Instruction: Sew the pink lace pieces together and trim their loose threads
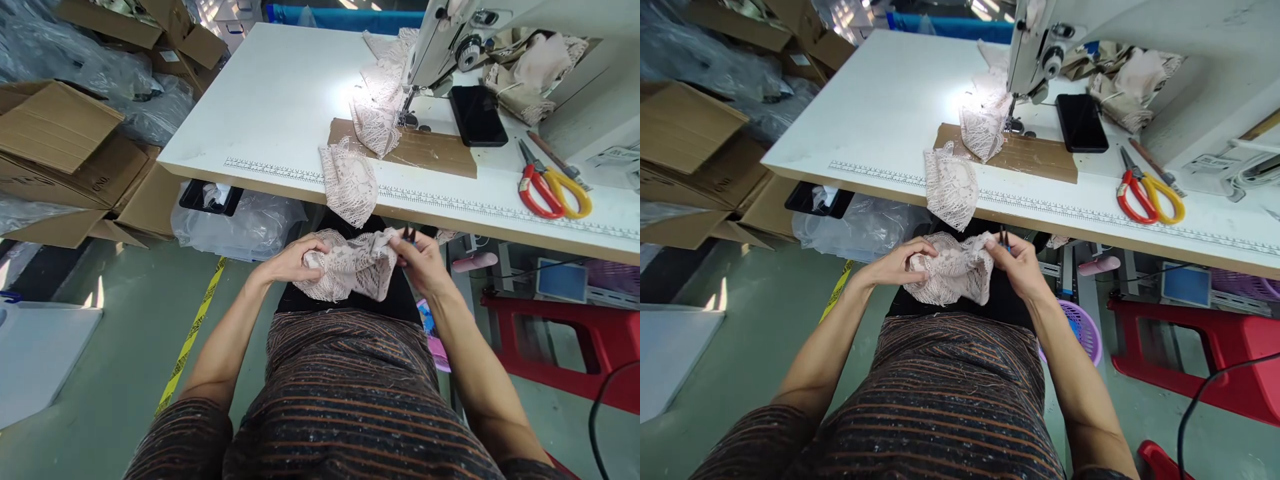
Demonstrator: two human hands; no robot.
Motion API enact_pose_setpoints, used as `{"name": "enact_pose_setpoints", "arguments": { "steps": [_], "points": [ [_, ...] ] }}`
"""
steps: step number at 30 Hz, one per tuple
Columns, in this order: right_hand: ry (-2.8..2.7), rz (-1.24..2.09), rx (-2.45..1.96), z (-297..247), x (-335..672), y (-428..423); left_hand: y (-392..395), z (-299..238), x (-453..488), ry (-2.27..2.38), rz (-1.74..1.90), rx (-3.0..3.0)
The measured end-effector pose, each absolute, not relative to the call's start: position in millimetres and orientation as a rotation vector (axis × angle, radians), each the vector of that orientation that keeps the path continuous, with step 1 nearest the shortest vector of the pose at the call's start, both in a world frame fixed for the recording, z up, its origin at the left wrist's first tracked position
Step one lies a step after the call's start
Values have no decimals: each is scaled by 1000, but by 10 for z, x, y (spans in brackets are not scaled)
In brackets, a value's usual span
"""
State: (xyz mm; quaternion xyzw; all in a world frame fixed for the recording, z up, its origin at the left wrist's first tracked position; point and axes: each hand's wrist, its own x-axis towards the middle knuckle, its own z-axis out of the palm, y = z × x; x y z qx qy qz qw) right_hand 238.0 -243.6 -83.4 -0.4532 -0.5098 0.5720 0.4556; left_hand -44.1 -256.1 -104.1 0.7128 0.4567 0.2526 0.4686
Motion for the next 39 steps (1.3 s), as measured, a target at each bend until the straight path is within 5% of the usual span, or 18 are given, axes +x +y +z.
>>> {"name": "enact_pose_setpoints", "arguments": {
  "steps": [8,16,27,33,39],
  "points": [
    [-1297,1029,-1096,-816,2007,-2400,-2685,-619,-305,1093,587,1575],
    [-1380,1433,-972,-801,1667,-2539,-2751,-308,-13,1270,827,1376],
    [-1606,1533,-936,-749,1770,-2549,-2631,-407,-115,1516,600,1764],
    [-1658,1560,-868,-708,1819,-2536,-2468,-488,-267,1092,764,1908],
    [-1729,1485,-847,-719,1908,-2614,-2471,-575,-359,912,531,1787]
  ]
}}
